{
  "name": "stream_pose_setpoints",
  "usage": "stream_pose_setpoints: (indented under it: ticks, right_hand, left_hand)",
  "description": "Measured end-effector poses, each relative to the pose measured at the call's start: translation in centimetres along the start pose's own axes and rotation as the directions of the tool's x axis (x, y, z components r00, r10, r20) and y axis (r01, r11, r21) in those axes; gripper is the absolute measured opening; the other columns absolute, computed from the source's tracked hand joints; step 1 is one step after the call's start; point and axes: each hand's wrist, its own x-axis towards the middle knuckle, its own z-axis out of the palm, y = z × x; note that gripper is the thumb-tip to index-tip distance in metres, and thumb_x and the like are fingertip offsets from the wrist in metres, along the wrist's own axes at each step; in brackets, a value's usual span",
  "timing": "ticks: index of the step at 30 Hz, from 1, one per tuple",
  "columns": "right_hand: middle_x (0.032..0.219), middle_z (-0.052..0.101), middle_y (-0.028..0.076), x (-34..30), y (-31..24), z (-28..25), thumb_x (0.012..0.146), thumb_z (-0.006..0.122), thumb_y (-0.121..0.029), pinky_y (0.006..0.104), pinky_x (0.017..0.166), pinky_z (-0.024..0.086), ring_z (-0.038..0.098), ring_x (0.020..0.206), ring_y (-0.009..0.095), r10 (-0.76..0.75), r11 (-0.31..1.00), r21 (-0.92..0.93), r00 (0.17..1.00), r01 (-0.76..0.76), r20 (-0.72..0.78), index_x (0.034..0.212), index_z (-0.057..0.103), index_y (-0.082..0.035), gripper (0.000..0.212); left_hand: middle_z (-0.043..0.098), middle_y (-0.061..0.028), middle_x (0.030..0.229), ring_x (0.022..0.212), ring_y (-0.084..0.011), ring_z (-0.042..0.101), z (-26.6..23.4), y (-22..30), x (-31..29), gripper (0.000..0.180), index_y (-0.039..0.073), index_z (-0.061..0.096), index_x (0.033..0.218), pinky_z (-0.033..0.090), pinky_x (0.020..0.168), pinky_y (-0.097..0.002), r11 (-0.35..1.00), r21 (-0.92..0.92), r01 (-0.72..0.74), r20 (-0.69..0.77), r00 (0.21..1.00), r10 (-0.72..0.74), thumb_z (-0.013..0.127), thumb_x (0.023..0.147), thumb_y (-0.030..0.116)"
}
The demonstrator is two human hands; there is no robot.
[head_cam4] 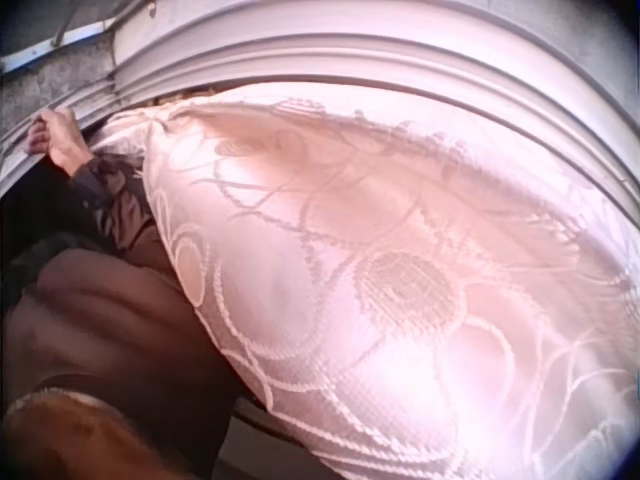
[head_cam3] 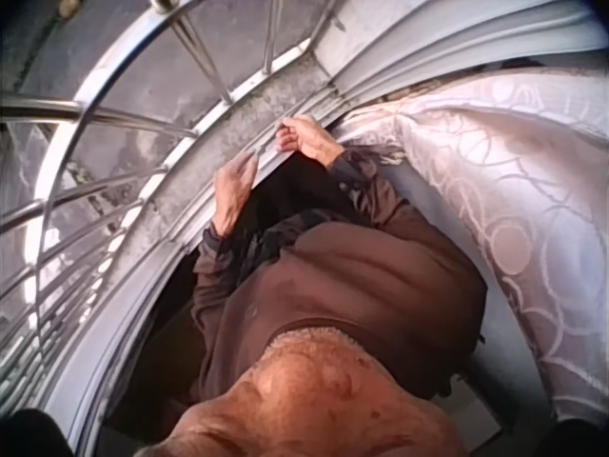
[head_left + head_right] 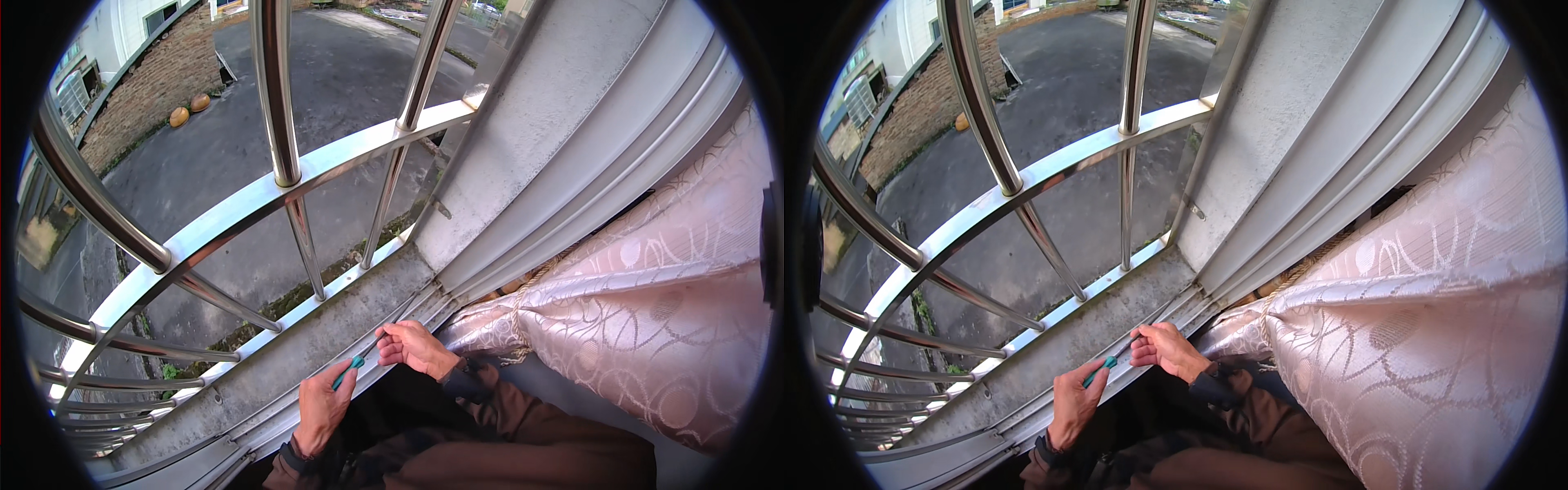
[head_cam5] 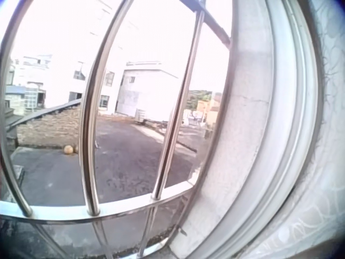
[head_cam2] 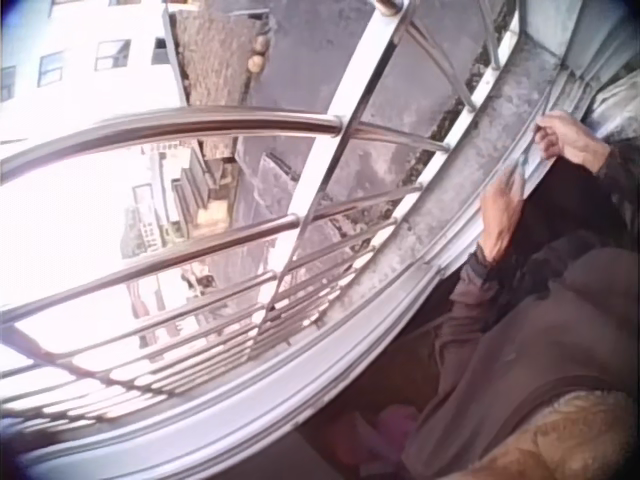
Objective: Cleaning the window track and frame using a screwdriver and a cloth.
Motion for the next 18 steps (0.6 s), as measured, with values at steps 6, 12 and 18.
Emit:
stream_pose_setpoints:
  ticks: [6, 12, 18]
  right_hand:
    - [0.085, 0.070, 0.010, 1.7, -0.4, -1.5, 0.102, 0.054, -0.023, 0.0458, 0.075, 0.064, 0.072, 0.072, 0.025, 0.011, 0.997, 0.079, 0.999, -0.007, -0.048, 0.105, 0.064, 0.001, 0.026]
    - [0.084, 0.069, 0.011, 2.5, -1.5, -3.1, 0.101, 0.054, -0.023, 0.0464, 0.075, 0.064, 0.072, 0.073, 0.027, -0.012, 0.996, 0.088, 0.995, 0.021, -0.103, 0.104, 0.065, 0.001, 0.027]
    - [0.084, 0.069, 0.012, 2.7, -2.2, -3.6, 0.101, 0.055, -0.022, 0.0463, 0.074, 0.064, 0.071, 0.071, 0.027, -0.016, 0.998, 0.061, 0.993, 0.023, -0.116, 0.104, 0.064, 0.002, 0.026]
  left_hand:
    - [0.070, -0.0209, 0.079, 0.075, -0.0396, 0.069, -0.3, 0.4, 3.4, 0.025, 0.014, 0.078, 0.106, 0.054, 0.066, -0.0451, 0.984, 0.142, -0.109, 0.060, 0.993, 0.102, 0.070, 0.090, 0.032]
    - [0.070, -0.0208, 0.078, 0.075, -0.0401, 0.069, 0.6, 1.2, 5.3, 0.026, 0.016, 0.078, 0.107, 0.054, 0.066, -0.0469, 0.976, 0.186, -0.114, 0.116, 0.989, 0.094, 0.069, 0.091, 0.034]
    - [0.071, -0.0209, 0.083, 0.076, -0.0378, 0.071, 1.9, 0.8, 5.4, 0.026, 0.012, 0.078, 0.108, 0.054, 0.067, -0.0416, 0.984, 0.140, -0.112, 0.079, 0.992, 0.102, 0.071, 0.090, 0.031]
